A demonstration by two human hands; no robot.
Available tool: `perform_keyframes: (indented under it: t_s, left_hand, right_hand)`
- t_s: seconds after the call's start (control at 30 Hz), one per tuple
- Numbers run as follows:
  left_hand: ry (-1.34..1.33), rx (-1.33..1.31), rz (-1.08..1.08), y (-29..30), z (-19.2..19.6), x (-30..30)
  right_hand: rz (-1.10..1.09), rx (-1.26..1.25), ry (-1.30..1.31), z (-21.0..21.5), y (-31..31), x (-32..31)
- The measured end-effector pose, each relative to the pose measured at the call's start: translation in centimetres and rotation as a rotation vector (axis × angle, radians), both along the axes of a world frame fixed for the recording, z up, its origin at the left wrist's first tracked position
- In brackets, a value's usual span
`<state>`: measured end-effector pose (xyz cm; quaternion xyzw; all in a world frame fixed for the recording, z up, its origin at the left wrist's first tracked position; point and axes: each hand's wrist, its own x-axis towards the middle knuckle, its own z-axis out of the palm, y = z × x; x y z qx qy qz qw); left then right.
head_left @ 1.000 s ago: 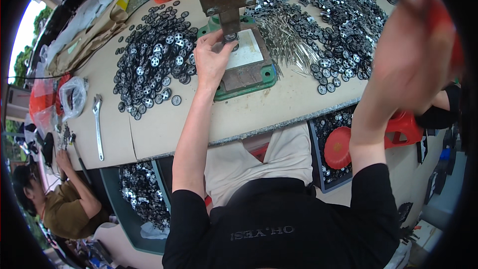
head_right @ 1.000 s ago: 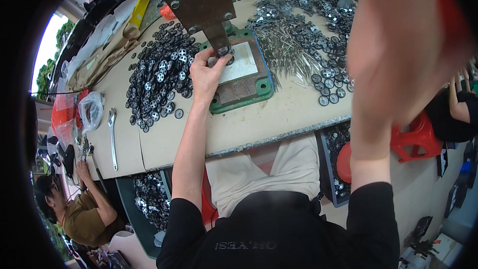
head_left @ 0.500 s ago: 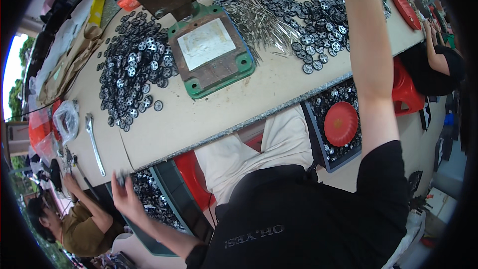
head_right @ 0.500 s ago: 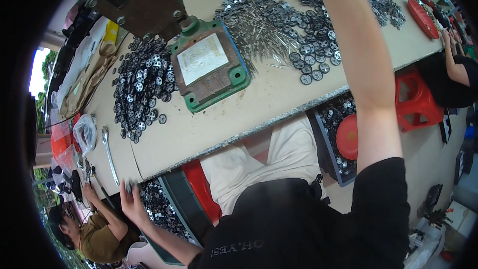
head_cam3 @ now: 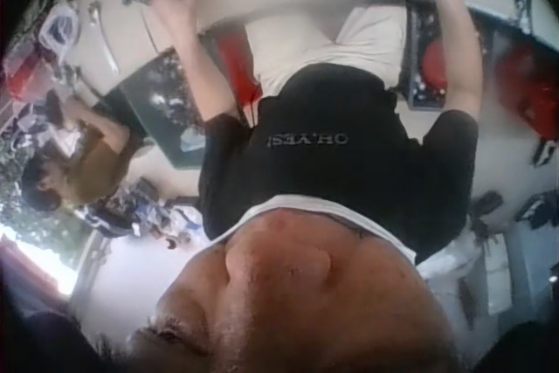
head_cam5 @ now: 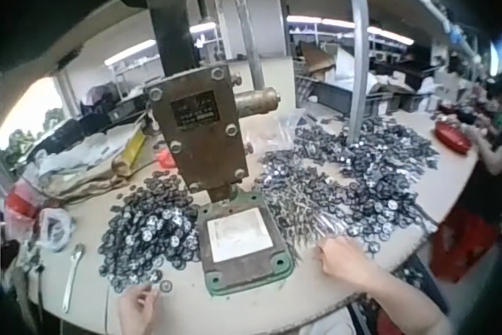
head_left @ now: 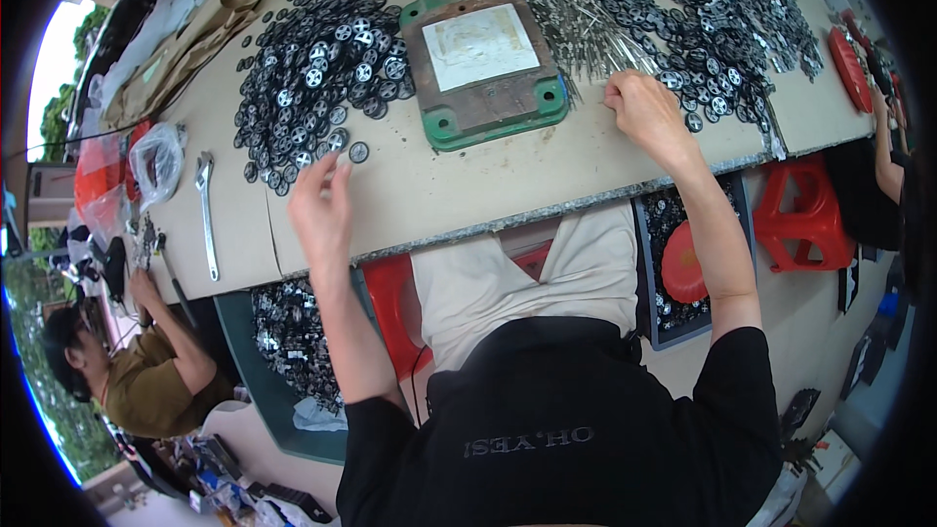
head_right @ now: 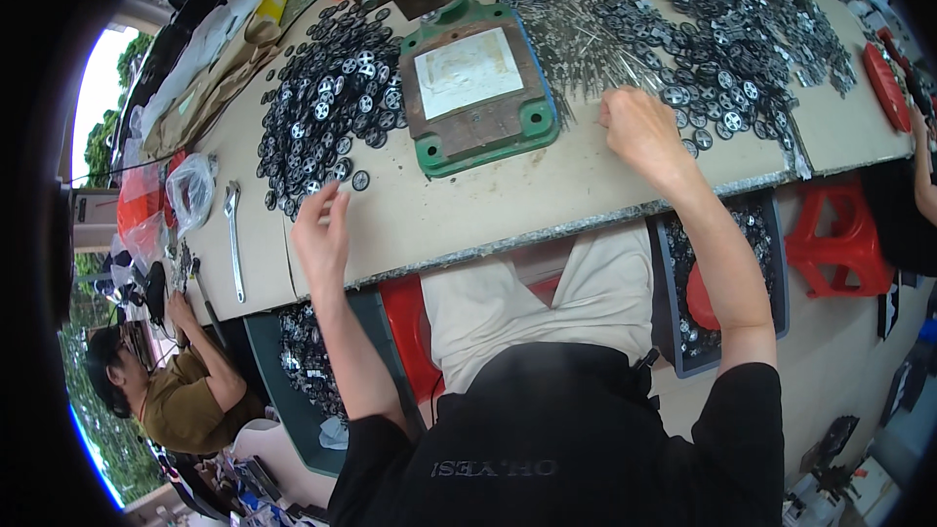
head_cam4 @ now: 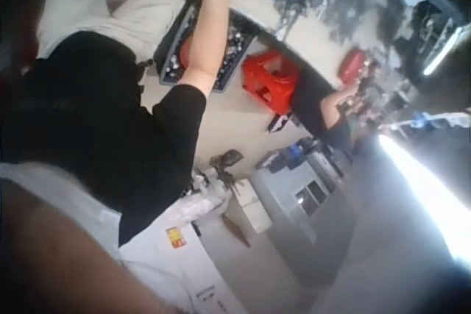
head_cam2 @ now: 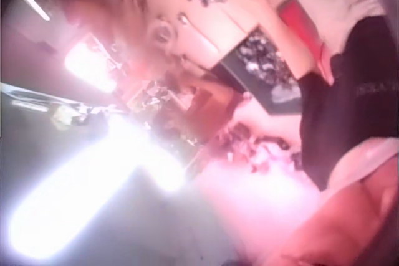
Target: The person assembles small plastic components and metal parts using a manual press machine.
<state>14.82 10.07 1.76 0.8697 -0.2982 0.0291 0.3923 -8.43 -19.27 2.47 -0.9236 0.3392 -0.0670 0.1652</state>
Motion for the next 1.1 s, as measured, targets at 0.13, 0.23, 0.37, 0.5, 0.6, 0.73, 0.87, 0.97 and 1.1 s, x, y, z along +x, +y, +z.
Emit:
perform_keyframes:
  t_s: [0.13,0.23,0.37,0.5,0.6,0.73,0.87,0.97,1.1]
  left_hand:
    - [-0.091,0.207,-0.008,-3.1,0.0,0.0]
    - [-0.067,0.135,-0.014,-2.9,-1.6,1.0]
    - [0.181,0.055,0.009,-1.9,-1.9,1.3]
    - [0.752,-0.293,-0.139,-2.3,-1.2,-1.3]
    - [0.965,-0.481,-0.23,-2.6,-1.0,-4.2]
    - [1.267,-0.667,-0.37,-3.2,-1.1,-6.9]
    - [1.472,-0.695,-0.433,-5.0,-1.1,-9.3]
    - [1.548,-0.682,-0.454,-6.2,-1.0,-10.2]
    - [1.58,-0.684,-0.423,-7.3,-1.1,-10.9]
  right_hand:
    - [0.082,-0.147,-0.015,-1.2,0.1,-0.2]
    - [0.029,-0.067,-0.099,-1.0,0.3,0.0]
    - [0.022,0.05,-0.102,-0.5,-0.1,0.0]
    - [0.019,0.059,-0.029,0.1,-0.4,0.0]
    - [-0.059,-0.056,-0.104,0.1,0.0,-0.1]
    - [-0.036,0.036,-0.014,0.2,-0.6,0.1]
    - [0.122,-0.01,0.026,-1.0,-0.8,0.1]
    - [0.143,-0.03,-0.091,-1.0,-0.6,0.4]
    - [0.165,0.172,-0.466,1.5,1.6,1.1]
